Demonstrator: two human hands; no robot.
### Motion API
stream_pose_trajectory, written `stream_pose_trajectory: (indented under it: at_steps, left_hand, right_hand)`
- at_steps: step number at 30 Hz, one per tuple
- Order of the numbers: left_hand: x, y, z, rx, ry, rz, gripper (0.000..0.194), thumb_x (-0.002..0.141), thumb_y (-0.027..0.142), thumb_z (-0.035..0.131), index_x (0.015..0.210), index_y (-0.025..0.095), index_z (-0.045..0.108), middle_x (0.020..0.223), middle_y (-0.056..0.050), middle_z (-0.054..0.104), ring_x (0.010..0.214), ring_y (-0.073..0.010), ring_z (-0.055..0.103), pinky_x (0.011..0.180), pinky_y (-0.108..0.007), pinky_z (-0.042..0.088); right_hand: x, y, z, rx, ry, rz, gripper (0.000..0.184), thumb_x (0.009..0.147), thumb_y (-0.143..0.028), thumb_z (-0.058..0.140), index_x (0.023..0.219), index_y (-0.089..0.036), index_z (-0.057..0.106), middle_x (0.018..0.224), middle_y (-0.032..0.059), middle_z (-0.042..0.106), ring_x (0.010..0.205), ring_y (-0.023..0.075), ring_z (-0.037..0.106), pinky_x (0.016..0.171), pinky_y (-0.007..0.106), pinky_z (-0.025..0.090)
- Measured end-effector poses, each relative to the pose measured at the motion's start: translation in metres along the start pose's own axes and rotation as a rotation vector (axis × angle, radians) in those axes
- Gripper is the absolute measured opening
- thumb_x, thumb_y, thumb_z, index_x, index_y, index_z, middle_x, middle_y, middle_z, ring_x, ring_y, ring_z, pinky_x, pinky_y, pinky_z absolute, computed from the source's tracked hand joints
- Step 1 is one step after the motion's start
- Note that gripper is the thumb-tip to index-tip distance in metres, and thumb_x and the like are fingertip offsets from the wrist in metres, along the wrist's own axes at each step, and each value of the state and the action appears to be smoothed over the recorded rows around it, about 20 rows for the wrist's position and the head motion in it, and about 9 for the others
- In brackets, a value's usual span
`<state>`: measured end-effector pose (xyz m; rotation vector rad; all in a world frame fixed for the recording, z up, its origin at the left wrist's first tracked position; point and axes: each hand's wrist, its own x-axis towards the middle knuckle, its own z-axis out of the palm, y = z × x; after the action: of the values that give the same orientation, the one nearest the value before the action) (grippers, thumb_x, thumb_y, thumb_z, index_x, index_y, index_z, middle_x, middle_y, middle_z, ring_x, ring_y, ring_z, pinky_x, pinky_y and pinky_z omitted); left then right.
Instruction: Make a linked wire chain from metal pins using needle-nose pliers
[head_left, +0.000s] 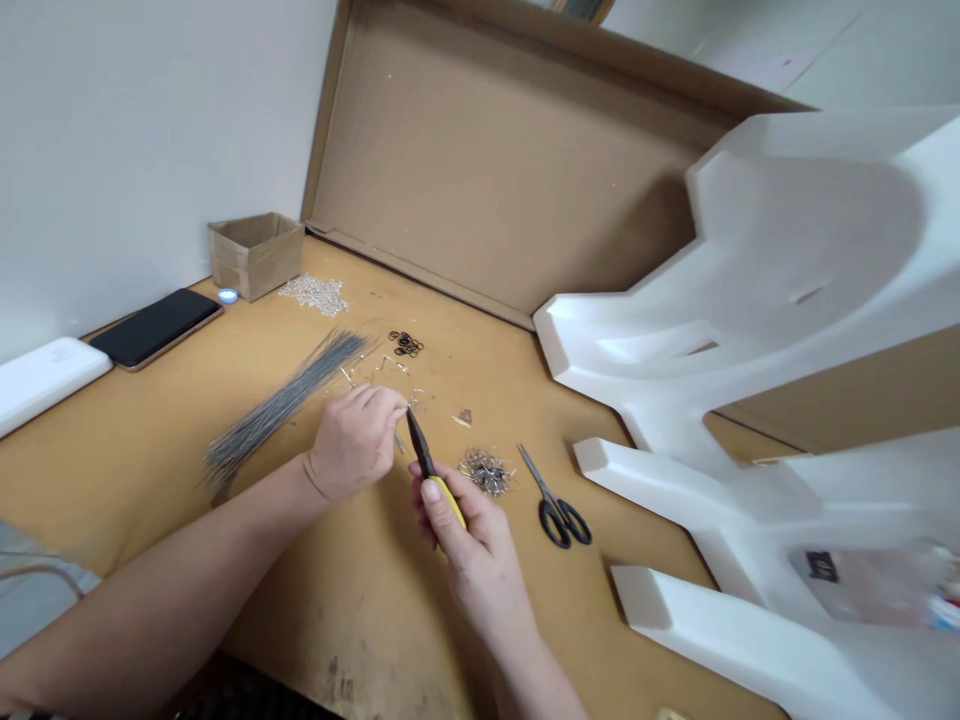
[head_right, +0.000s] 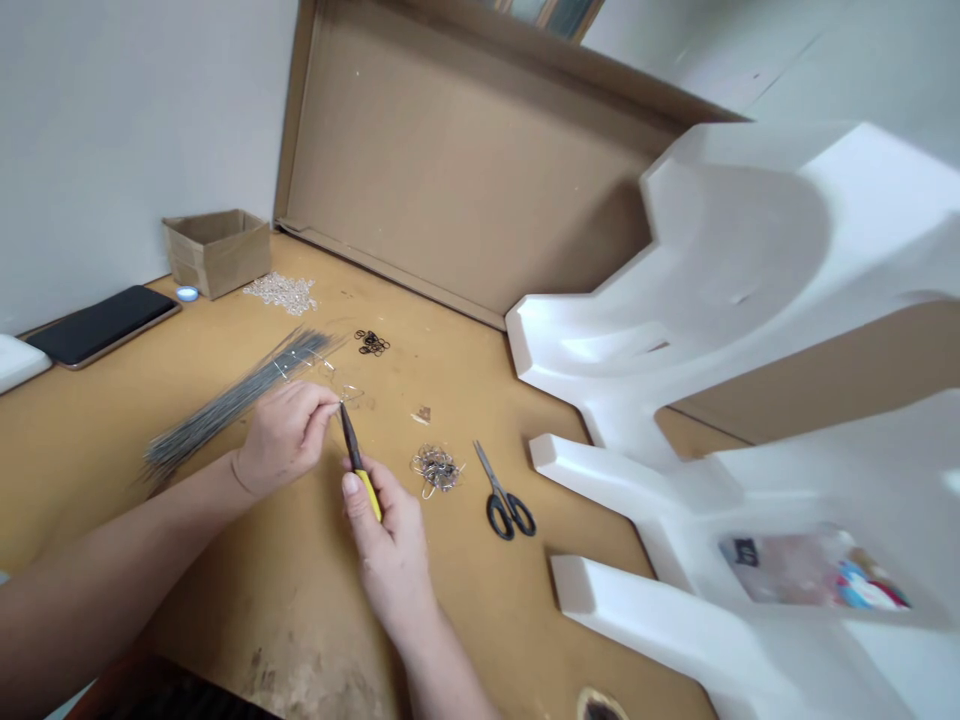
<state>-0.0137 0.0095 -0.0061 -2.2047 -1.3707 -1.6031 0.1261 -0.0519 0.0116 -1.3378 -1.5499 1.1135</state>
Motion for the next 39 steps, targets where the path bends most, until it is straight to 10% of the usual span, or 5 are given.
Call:
stream_pose_trajectory:
  at_steps: [12, 23, 39]
  left_hand:
    - [0.003, 0.008, -0.006, -0.265, -0.039, -0.304, 0.011, 0.074, 0.017, 0.045, 0.066, 0.020, 0.050, 0.061, 0.000, 0.059, 0.056, -0.0122, 0.053, 0.057, -0.024, 0.040]
    - [0.009, 0.022, -0.012, -0.829, -0.065, -0.703, 0.010, 0.071, 0.020, 0.050, 0.062, 0.017, 0.049, 0.054, 0.002, 0.056, 0.048, -0.0075, 0.046, 0.048, -0.020, 0.038]
    - [0.018, 0.013, -0.016, -1.190, -0.252, -0.949, 0.012, 0.061, 0.024, 0.059, 0.057, 0.015, 0.052, 0.045, 0.002, 0.056, 0.036, -0.0058, 0.043, 0.039, -0.020, 0.037]
  right_hand:
    - [-0.005, 0.009, 0.012, -0.257, 0.171, -0.270, 0.026, 0.083, -0.032, 0.046, 0.101, -0.019, 0.058, 0.089, 0.0079, 0.066, 0.085, 0.0212, 0.061, 0.075, 0.034, 0.048]
    - [0.001, 0.022, 0.017, -0.668, 0.333, -0.696, 0.026, 0.084, -0.016, 0.041, 0.109, -0.016, 0.046, 0.078, 0.0074, 0.058, 0.069, 0.0179, 0.057, 0.060, 0.029, 0.048]
    - [0.006, 0.020, 0.005, -0.938, 0.316, -0.857, 0.024, 0.084, -0.012, 0.041, 0.108, -0.011, 0.043, 0.074, 0.0083, 0.054, 0.064, 0.0186, 0.048, 0.055, 0.028, 0.044]
